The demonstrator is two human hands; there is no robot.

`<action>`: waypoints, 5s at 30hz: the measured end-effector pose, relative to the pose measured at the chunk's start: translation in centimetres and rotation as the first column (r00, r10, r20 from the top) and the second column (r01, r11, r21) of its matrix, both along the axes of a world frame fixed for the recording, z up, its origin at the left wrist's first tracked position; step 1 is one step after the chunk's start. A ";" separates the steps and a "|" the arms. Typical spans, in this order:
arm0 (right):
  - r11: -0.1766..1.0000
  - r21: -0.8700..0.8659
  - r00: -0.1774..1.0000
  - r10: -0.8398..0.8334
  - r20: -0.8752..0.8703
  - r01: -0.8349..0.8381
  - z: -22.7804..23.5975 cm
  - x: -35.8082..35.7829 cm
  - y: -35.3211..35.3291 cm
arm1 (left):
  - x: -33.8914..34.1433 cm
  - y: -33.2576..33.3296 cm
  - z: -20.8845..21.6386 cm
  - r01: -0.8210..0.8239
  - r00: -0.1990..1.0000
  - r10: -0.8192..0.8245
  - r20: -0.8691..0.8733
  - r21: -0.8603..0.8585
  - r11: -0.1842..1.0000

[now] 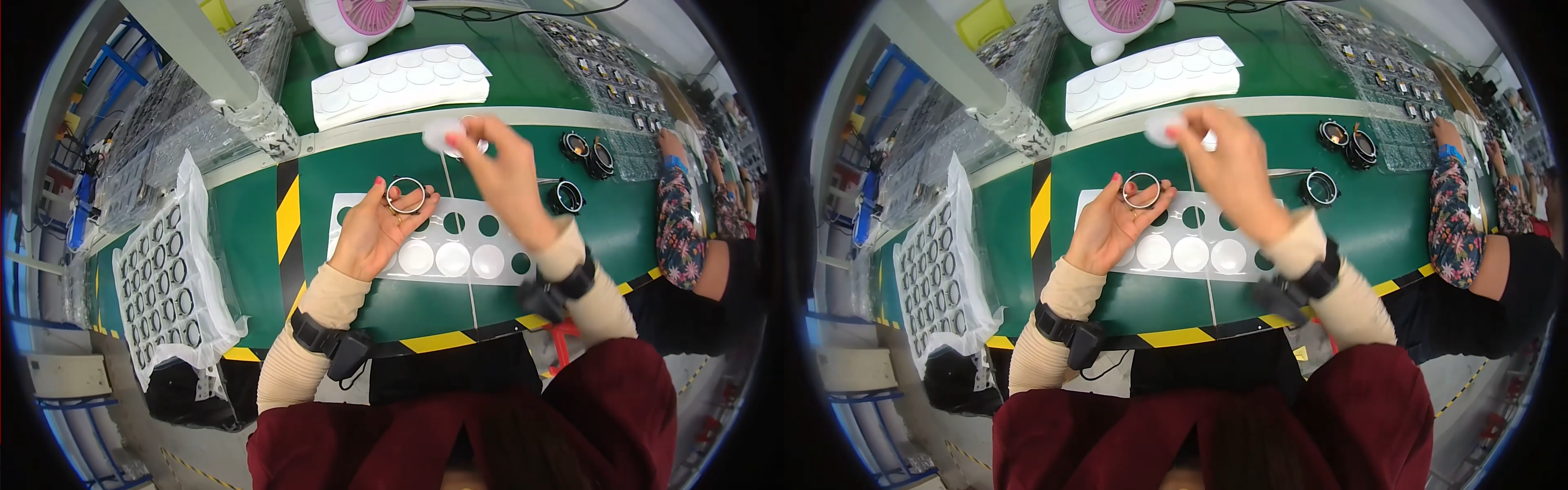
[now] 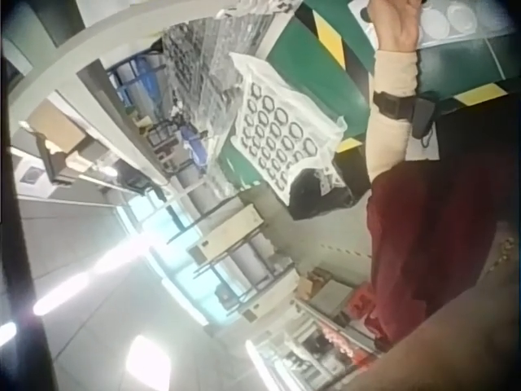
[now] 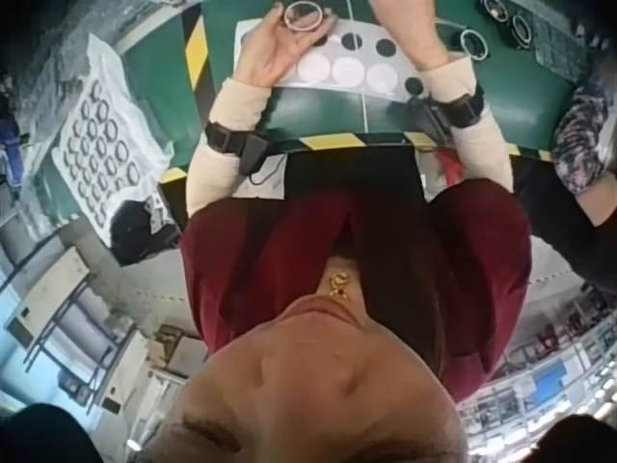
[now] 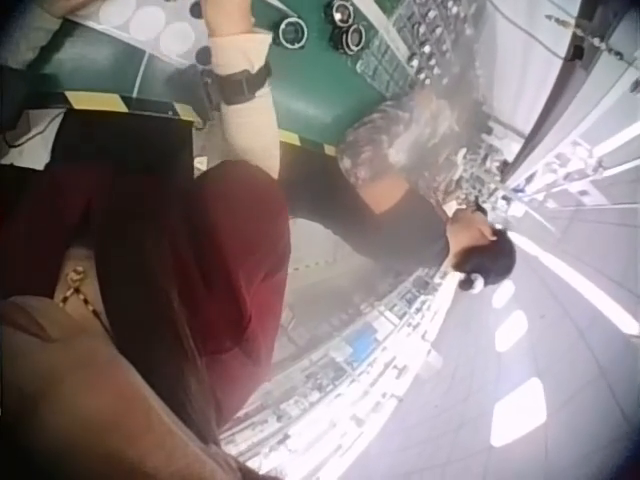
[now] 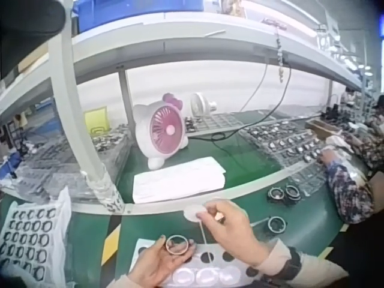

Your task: The person peels a white sticker from a sheet, presses it onto a black circular frame, and places the assembled component into a plastic tray.

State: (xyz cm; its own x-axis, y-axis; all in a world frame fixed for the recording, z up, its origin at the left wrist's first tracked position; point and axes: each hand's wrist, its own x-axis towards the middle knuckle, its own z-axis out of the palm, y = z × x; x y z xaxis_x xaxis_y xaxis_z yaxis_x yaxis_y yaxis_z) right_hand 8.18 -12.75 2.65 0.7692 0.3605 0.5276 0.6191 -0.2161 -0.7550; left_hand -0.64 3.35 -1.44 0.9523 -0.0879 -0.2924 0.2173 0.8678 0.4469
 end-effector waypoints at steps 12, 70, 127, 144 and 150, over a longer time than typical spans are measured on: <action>0.834 -0.527 0.928 0.311 0.205 -0.163 -0.4 -5.6 -3.5 | -1.4 -2.2 0.5 0.393 0.919 -0.395 -0.011 0.117 0.912; 0.721 0.399 0.409 0.666 -0.624 -0.566 3.1 -5.1 -3.6 | -12.6 27.9 11.8 0.513 0.850 0.427 -0.307 0.663 -0.545; 0.529 0.314 -0.018 0.491 -0.871 -0.788 -2.2 -3.8 -4.2 | -22.0 25.0 4.0 0.511 0.834 0.492 -0.248 0.683 -0.522; 0.449 0.359 -0.001 0.623 -0.782 -0.818 -3.7 -3.5 -3.8 | -28.8 22.8 4.0 0.555 0.722 0.534 -0.440 0.829 -0.067; 0.471 0.456 -0.049 0.653 -0.756 -0.755 -4.2 -4.3 -4.7 | -26.9 22.4 5.1 0.033 0.708 0.660 -0.252 0.945 0.325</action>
